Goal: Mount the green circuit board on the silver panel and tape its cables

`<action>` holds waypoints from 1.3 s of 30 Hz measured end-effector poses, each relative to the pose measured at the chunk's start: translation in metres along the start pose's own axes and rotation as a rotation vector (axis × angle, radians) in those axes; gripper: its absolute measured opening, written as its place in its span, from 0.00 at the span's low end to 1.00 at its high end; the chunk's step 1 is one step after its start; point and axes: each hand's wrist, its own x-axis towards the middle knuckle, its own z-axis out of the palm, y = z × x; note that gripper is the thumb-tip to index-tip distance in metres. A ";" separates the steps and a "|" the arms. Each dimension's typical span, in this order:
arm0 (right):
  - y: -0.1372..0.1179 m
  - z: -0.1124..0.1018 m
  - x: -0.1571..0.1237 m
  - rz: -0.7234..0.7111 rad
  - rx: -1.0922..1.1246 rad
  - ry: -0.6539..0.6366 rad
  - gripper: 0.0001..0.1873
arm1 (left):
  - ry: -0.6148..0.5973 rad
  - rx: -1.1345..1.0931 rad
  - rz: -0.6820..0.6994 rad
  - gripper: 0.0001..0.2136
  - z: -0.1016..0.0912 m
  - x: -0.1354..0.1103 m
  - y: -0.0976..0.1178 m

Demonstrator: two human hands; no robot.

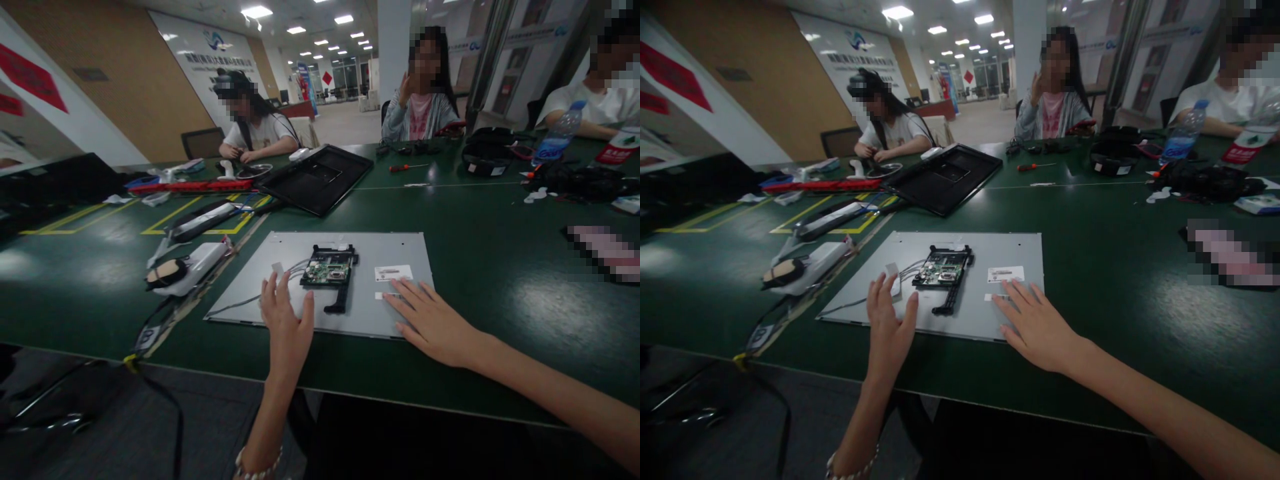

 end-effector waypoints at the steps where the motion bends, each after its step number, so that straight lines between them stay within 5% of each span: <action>1: -0.003 0.001 0.004 0.005 0.006 -0.008 0.31 | 0.003 0.004 0.010 0.23 0.001 0.000 -0.001; 9: -0.025 0.002 0.037 0.031 0.067 -0.075 0.33 | -0.057 0.044 0.089 0.25 0.001 0.002 -0.006; 15: -0.029 0.004 0.043 0.042 0.088 -0.074 0.33 | -0.361 0.176 0.244 0.31 -0.004 0.015 -0.017; 22: -0.031 0.001 0.042 0.063 0.123 -0.057 0.33 | -0.627 0.326 0.221 0.34 0.008 0.043 -0.036; 32: -0.029 0.006 0.040 0.051 0.125 -0.041 0.33 | -0.564 0.414 0.185 0.36 0.041 0.097 -0.058; 39: -0.027 0.006 0.041 0.056 0.154 -0.049 0.33 | -0.627 0.454 0.141 0.35 0.029 0.094 -0.051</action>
